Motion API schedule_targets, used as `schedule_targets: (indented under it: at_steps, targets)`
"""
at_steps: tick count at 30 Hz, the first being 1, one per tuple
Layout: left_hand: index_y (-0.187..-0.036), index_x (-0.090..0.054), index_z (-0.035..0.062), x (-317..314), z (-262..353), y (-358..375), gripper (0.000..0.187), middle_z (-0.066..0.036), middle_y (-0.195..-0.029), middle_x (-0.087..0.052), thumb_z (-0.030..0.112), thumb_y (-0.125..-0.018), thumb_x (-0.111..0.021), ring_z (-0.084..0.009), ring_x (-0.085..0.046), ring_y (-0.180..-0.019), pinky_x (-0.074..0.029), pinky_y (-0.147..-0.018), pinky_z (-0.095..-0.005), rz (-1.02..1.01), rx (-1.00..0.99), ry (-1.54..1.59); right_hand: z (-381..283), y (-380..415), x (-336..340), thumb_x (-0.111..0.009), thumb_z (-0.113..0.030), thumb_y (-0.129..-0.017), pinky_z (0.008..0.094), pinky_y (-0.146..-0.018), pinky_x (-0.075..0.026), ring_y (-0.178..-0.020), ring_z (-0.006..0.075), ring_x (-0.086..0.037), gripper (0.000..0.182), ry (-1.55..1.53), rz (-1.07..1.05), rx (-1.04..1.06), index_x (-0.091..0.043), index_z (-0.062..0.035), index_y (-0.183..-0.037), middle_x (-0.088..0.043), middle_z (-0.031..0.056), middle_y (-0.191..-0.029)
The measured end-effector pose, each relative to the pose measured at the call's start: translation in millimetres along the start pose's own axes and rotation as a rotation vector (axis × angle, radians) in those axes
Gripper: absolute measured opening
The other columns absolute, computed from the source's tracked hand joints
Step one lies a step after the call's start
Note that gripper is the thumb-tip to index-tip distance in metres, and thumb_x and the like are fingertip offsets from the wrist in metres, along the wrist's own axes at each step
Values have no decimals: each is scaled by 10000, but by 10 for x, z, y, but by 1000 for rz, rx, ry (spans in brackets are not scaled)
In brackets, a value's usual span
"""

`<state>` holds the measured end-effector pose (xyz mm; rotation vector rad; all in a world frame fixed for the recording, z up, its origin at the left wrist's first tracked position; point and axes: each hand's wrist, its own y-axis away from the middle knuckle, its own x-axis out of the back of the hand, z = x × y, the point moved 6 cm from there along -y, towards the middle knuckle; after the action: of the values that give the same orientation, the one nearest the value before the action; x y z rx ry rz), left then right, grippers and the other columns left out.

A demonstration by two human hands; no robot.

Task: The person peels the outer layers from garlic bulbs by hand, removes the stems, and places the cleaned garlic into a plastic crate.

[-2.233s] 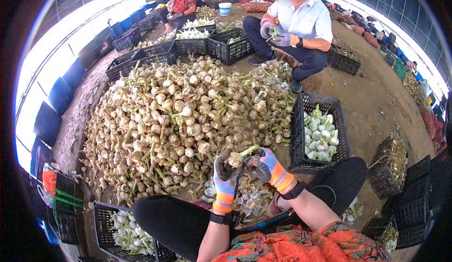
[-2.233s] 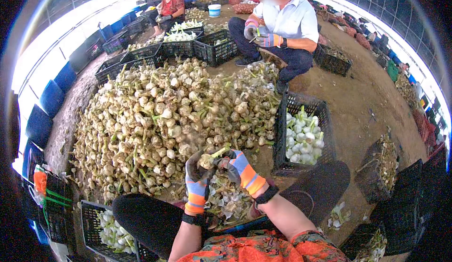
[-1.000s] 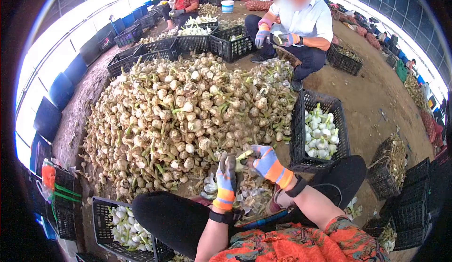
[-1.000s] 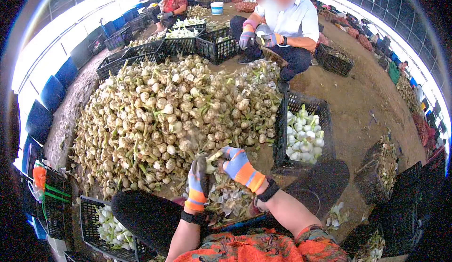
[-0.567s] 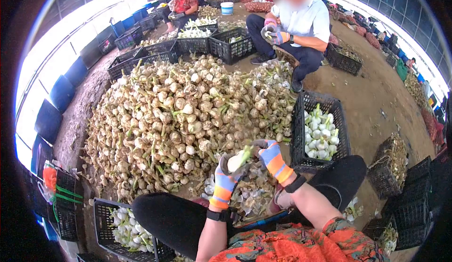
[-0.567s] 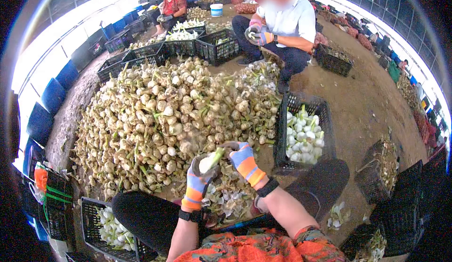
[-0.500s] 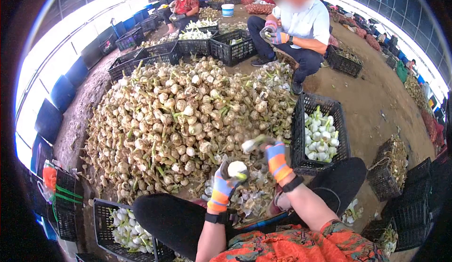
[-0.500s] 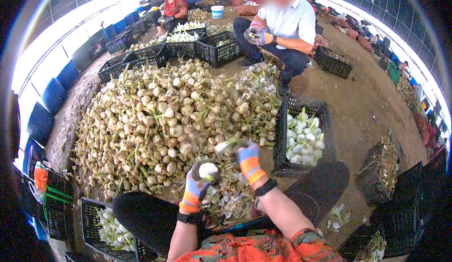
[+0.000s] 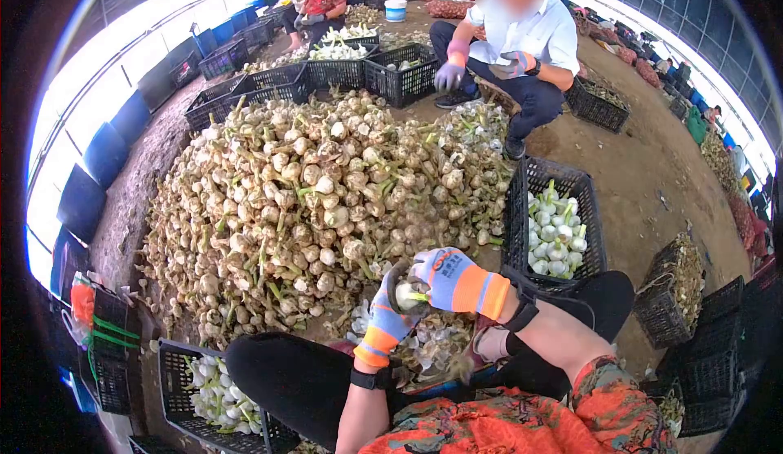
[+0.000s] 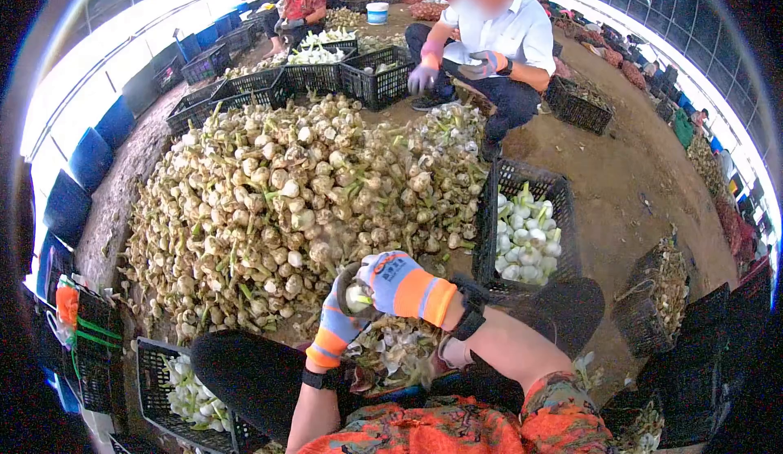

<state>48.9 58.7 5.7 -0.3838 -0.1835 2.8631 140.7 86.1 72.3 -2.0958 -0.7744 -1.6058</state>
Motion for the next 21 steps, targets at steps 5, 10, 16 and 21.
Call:
schedule_targets:
  at_steps: [5,10,16,21]
  targets:
    - [-1293,-313,-20,24,-25,35,778,-106,-1171,-491,-33,-627,-714,-166,-502,-1031,-430,-876,-284,-35,-100,-195,-54,-43,-16,-588,-186,-663,379,-779,-460,-904,323,-560,315,171,-97,51,-578,-51,-948,-567,160,-989]
    - [-1214,-434,-47,412,-111,18,520,-129,-1135,-535,-44,-729,-621,-206,-553,-986,-454,-868,-313,393,55,493,233,25,-81,-614,-183,-668,399,-810,-448,-924,350,-542,306,-307,312,-61,-573,2,-909,-574,175,-943]
    - [-989,-593,-76,572,-406,96,238,-142,-943,-621,-111,-758,-550,-194,-607,-835,-499,-802,-302,627,27,360,148,71,-261,-609,-228,-693,413,-853,-425,-996,386,-502,374,-188,356,-109,-554,33,-955,-537,250,-1034]
    - [-944,-626,-52,514,-39,96,198,-117,-953,-625,-83,-754,-579,-177,-599,-838,-496,-790,-285,550,-75,-3,653,10,-219,-624,-220,-648,421,-816,-428,-936,396,-506,405,-133,482,-398,-532,31,-952,-530,246,-1004]
